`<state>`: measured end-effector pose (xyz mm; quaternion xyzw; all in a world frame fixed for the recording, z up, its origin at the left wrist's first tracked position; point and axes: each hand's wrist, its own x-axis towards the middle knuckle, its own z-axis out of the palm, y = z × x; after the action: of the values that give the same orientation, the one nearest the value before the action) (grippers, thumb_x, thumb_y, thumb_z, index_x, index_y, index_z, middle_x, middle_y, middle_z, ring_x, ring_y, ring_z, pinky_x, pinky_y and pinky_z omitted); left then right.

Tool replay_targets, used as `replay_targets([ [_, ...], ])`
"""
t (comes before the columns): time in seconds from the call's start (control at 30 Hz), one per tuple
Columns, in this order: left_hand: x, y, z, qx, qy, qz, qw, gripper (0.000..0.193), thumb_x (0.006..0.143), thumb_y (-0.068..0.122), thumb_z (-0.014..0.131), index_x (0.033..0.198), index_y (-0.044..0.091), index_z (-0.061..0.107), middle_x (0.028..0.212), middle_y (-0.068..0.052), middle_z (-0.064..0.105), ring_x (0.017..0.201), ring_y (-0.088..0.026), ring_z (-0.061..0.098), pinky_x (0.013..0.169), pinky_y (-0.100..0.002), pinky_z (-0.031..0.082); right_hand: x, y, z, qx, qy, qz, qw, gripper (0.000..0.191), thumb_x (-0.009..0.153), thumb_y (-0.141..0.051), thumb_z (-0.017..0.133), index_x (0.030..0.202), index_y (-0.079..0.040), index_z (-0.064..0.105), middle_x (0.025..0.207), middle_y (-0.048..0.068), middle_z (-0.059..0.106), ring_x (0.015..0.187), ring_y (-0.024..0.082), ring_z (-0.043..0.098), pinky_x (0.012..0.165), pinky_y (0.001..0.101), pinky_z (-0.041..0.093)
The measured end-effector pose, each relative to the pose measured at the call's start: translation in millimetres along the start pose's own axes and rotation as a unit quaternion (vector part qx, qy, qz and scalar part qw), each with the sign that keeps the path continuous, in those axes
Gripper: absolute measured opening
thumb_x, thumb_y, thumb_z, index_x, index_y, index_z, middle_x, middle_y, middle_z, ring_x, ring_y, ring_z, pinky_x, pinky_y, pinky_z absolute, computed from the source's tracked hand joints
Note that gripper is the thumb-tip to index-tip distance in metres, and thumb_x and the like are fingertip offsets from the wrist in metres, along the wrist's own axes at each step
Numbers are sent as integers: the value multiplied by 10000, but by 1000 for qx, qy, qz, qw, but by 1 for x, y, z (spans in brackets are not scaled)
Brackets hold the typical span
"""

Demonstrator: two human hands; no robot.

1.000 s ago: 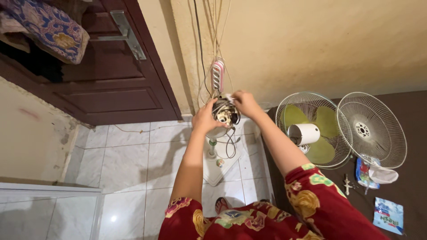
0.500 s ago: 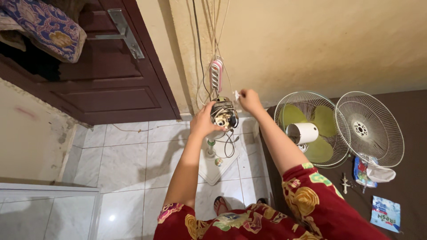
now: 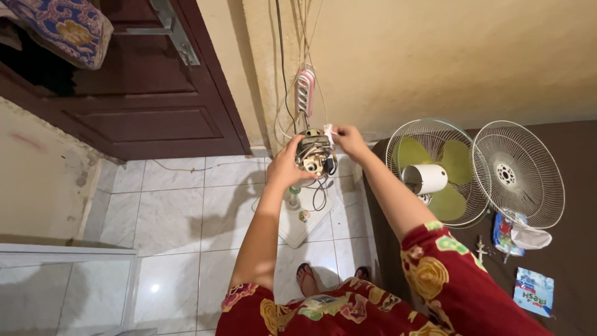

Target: The person services a ceiling fan hanging from the ceiling. They unscrew and detach the motor housing by hand, wipe components with a tissue, handle the fan blades and cage, and use a screwdriver to work on the motor parts while holding the assembly steady.

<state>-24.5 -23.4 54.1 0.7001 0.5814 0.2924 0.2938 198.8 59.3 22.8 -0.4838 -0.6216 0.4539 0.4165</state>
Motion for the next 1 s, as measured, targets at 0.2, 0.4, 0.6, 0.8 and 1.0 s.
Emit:
replay_targets([
  [0.2, -5, -20, 15, 1, 35, 62, 997, 1209, 443, 335, 1007, 1495, 215, 424, 1456, -118, 585, 1271, -331, 595, 936, -439, 527, -10, 13, -16, -211, 85, 17, 974, 99, 860, -41, 690, 953, -30, 723, 822, 162, 700, 747, 245, 638, 680, 349, 500],
  [0.4, 0, -72, 38, -254, 166, -21, 952, 903, 858, 465, 822, 1485, 13, 356, 1267, -210, 624, 1061, -248, 671, 804, -343, 584, -19, -21, -3, -221, 139, -173, 950, 136, 879, 1, 648, 1015, -4, 649, 1055, 178, 639, 924, 365, 650, 804, 408, 538],
  [0.6, -3, -91, 47, -494, 126, -222, 831, 353, 1071, 367, 675, 1163, 30, 626, 932, -221, 482, 668, -230, 447, 510, -338, 382, -45, -52, 39, -338, 15, -280, 899, 238, 785, 35, 697, 1012, -9, 639, 1064, 165, 635, 1041, 390, 586, 906, 445, 488],
  [0.8, 3, -74, 44, -691, 105, -159, 697, 275, 986, 192, 549, 1189, 59, 677, 1184, -87, 687, 924, -173, 641, 710, -356, 559, -51, -40, 65, -71, 41, -138, 987, 149, 953, -27, 614, 1089, -15, 673, 955, 86, 653, 884, 209, 588, 787, 336, 492],
  [1.0, 5, -18, 27, -750, 41, -111, 651, 441, 1051, 213, 478, 1472, 91, 530, 1247, -64, 637, 1082, -190, 611, 903, -357, 511, -56, -45, 90, 52, -47, -37, 997, 202, 1016, -189, 632, 1121, -18, 659, 912, 22, 664, 793, 78, 582, 699, 253, 479],
])
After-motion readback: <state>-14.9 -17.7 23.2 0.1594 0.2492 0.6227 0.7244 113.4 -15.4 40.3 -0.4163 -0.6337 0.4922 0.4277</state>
